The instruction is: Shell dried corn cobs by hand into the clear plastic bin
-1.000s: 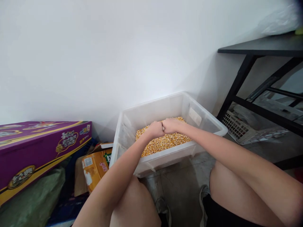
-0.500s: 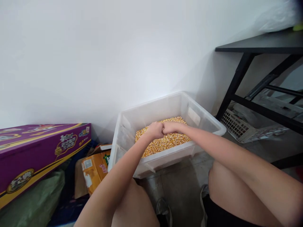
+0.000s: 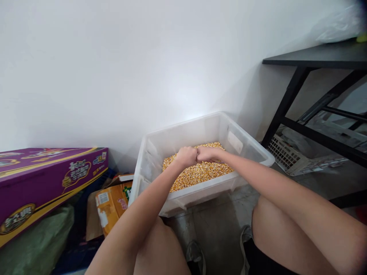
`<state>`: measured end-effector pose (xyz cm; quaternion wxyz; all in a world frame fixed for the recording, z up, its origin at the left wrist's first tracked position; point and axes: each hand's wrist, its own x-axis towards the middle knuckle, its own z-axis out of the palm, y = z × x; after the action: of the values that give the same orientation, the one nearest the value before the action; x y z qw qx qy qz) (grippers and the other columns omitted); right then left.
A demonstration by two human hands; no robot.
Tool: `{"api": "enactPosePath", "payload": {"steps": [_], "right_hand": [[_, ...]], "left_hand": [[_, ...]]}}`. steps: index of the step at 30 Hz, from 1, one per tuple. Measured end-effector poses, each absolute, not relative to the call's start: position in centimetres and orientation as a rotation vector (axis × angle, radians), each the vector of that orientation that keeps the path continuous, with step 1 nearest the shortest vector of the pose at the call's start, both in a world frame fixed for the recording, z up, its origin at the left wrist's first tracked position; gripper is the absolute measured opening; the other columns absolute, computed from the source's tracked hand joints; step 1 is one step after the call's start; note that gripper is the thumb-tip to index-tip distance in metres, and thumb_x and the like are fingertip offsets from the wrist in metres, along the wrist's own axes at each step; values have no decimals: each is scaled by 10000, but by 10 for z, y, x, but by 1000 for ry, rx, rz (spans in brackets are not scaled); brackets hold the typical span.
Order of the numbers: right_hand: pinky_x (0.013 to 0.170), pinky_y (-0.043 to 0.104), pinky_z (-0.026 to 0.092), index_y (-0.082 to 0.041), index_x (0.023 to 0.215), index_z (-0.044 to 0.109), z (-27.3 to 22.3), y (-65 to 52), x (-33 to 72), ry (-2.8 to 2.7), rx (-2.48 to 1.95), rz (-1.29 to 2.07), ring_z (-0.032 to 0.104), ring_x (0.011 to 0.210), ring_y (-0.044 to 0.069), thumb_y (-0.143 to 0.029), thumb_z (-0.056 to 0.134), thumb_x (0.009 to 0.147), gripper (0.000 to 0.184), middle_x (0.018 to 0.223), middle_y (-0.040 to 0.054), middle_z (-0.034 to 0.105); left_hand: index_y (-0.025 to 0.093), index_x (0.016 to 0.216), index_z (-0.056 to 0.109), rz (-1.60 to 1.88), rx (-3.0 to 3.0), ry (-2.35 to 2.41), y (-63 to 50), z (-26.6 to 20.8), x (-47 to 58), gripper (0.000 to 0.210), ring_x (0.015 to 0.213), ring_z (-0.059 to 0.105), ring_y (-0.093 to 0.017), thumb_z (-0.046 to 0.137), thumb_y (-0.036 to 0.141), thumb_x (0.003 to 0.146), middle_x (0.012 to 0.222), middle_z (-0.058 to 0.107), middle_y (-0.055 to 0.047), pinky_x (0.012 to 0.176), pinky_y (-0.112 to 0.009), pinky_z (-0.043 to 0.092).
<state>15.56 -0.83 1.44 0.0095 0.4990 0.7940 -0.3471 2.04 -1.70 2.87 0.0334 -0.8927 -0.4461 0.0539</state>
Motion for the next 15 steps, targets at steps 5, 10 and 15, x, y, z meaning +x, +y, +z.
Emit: {"api": "enactPosePath", "payload": {"steps": [5,10,15], "right_hand": [[434,227,376,-178,563,440,4,-4,161,2168,1450,-1499,417,421,101,-214,560,662,159,463,-36,407],[631,294,447,-156,761,645,13,-18,146,2727,1458,-444,624,745,240,-275,645,637,172,763,99,663],[731,351,449,-139,811,688,23,-25,132,2850,1231,-77,636,870,297,-312,618,710,212,872,172,680]], "left_hand": [[136,933,642,158,-2781,-1247,-20,33,25,325,885,624,-282,574,392,744,921,660,-149,764,-350,462],[145,656,621,449,-3190,-1738,-10,19,10,78,597,599,-186,617,185,589,619,611,-55,538,-273,463],[153,655,606,748,-3505,-2008,-5,13,-7,82,492,534,-128,611,185,580,572,577,-20,445,-230,414]]}}
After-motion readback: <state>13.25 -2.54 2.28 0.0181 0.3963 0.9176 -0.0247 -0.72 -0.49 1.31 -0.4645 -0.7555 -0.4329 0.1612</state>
